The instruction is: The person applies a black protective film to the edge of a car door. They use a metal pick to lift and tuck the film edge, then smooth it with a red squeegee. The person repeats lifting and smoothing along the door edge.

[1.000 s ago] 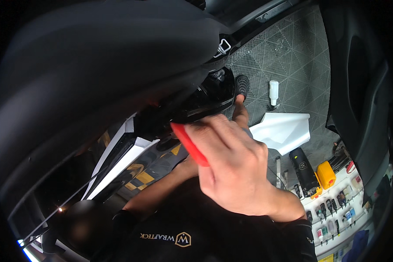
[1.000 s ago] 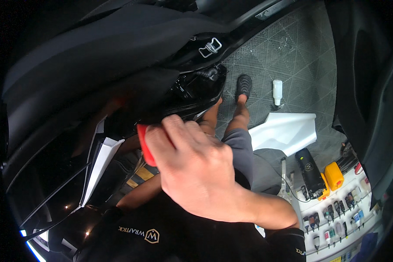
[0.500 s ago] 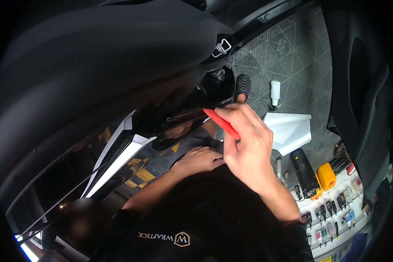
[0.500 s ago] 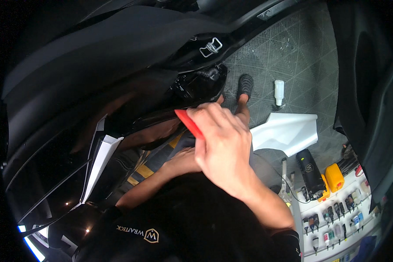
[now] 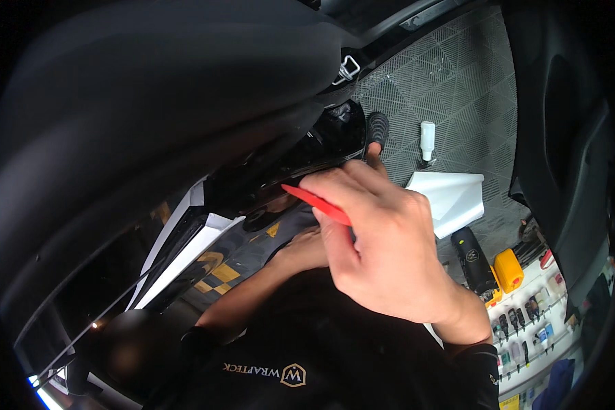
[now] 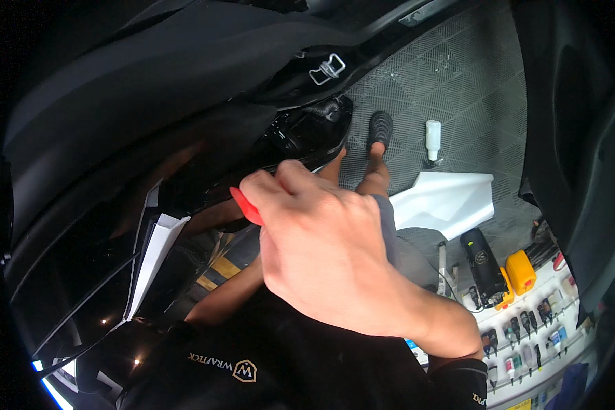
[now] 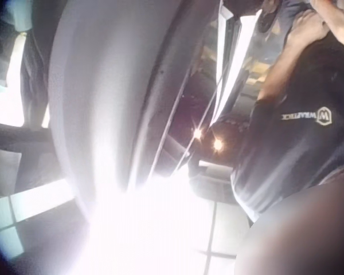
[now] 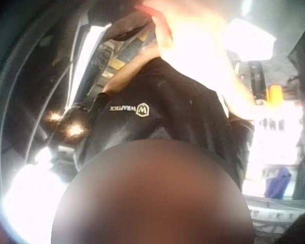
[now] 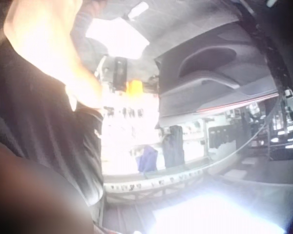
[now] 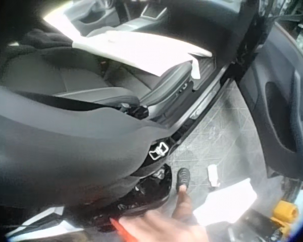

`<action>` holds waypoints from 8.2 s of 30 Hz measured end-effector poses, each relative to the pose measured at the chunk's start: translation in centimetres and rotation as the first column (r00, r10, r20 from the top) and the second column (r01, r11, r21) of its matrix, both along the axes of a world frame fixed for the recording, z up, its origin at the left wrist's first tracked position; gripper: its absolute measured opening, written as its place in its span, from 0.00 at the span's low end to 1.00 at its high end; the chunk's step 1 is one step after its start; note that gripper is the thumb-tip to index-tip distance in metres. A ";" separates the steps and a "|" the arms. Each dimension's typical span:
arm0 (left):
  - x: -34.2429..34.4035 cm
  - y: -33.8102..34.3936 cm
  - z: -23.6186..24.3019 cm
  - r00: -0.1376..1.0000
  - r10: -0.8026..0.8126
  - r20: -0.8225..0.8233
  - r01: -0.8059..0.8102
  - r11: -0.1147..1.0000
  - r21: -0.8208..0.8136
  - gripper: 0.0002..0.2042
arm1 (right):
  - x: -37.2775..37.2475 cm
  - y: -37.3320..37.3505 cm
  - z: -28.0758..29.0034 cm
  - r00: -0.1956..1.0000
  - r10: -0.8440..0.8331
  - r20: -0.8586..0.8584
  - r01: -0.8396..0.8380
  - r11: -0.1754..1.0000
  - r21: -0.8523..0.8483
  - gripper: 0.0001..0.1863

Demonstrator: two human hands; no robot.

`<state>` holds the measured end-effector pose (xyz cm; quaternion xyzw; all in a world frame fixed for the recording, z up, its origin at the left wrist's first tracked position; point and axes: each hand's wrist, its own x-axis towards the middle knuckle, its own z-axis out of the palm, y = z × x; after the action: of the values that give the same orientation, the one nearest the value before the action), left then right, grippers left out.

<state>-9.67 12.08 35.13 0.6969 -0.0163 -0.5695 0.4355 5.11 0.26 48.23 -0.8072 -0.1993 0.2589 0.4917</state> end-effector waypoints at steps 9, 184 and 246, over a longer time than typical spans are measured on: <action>-1.9 1.3 0.1 0.994 0.072 0.087 -0.076 0.996 0.044 0.19 | 1.1 -0.4 -0.8 0.996 0.081 0.029 -0.079 0.995 -0.063 0.19; -8.5 -9.5 -11.3 0.977 0.186 0.106 -0.200 0.969 0.146 0.18 | -4.6 -6.6 -24.4 0.947 -0.312 0.070 0.256 0.872 0.418 0.17; -3.9 -5.9 -12.7 0.980 0.137 -0.142 -0.097 0.962 0.255 0.10 | -5.6 -5.4 -52.1 0.909 -0.392 -0.142 0.416 0.831 0.369 0.36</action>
<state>-13.53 6.14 22.43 0.6981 0.1304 -0.5937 0.3784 -0.52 -5.11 -3.84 -0.7081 -0.0570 0.1281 0.6921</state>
